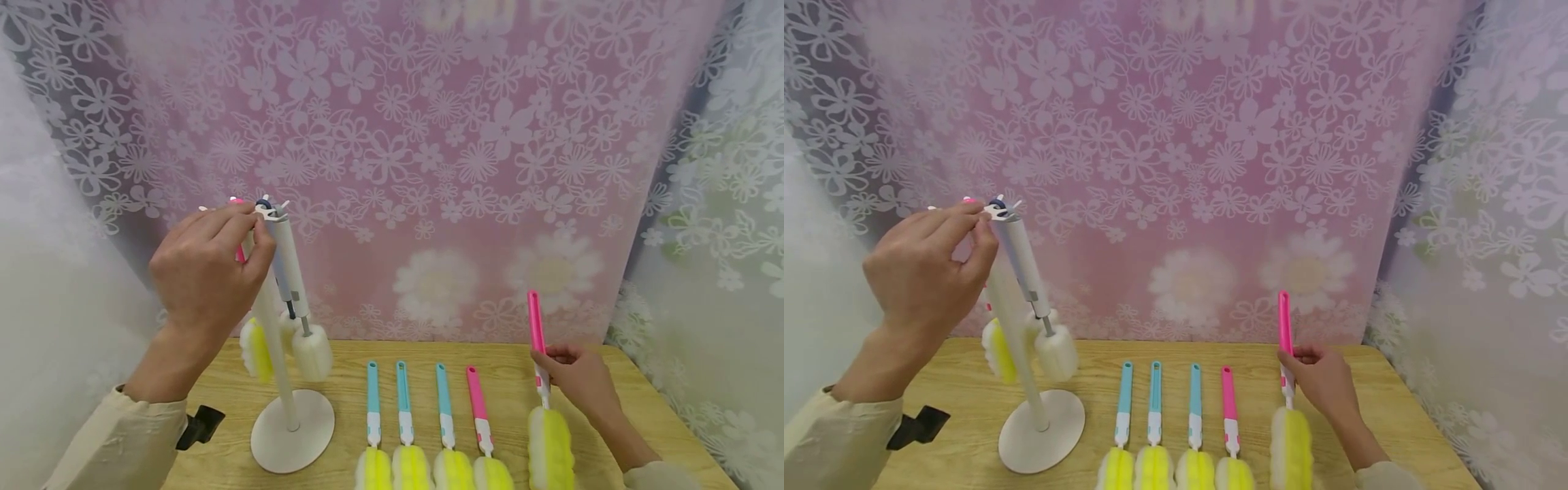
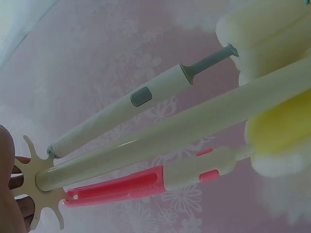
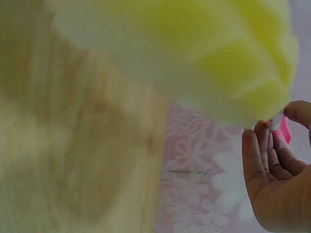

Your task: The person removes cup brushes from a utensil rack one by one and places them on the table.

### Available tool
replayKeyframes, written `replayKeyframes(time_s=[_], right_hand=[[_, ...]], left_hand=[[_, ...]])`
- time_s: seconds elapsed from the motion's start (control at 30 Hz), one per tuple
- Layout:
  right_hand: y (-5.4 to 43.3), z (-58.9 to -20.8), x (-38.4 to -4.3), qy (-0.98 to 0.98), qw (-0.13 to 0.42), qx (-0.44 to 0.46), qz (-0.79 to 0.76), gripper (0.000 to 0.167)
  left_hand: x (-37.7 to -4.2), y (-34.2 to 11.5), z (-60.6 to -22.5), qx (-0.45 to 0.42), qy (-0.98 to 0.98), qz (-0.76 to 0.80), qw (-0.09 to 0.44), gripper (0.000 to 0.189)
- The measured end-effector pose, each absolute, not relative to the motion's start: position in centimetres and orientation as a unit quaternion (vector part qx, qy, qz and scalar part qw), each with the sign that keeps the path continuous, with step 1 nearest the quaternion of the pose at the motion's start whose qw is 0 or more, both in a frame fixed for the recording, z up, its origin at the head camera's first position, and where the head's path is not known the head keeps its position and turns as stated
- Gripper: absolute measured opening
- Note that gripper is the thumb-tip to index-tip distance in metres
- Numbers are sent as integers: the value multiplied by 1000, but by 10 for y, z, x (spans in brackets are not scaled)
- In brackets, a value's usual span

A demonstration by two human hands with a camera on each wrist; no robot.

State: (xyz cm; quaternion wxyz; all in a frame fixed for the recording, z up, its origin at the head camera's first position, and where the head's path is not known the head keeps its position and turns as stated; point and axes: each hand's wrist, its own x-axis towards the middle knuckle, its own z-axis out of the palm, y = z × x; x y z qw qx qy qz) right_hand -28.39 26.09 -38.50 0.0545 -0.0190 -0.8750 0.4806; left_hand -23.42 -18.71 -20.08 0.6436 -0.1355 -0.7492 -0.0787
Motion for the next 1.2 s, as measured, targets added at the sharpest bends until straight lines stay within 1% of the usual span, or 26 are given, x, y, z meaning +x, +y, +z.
replayKeyframes(time_s=[0.1,0.23,0.33,0.47,0.6,0.77,1.0,1.2], right_hand=[[265,-399,-283,-866,15,-37,498,57],[266,-415,-283,-872,-27,-50,487,48],[266,-426,-283,-881,-60,-53,466,44],[262,-439,-284,-887,-86,-59,450,39],[257,-448,-282,-898,-88,-57,427,32],[251,-457,-280,-909,-86,-58,403,28],[243,-460,-278,-913,-82,-63,396,26],[241,-463,-275,-914,-75,-51,396,26]], left_hand=[[-234,-188,-201,-135,-753,-74,639,41],[-234,-189,-201,-134,-754,-76,639,41],[-233,-189,-201,-136,-752,-77,640,41],[-233,-188,-201,-137,-751,-77,641,41],[-232,-188,-201,-135,-751,-77,642,41],[-232,-187,-202,-134,-750,-77,643,42],[-232,-187,-201,-134,-750,-76,643,41],[-232,-186,-203,-130,-747,-85,647,37]])
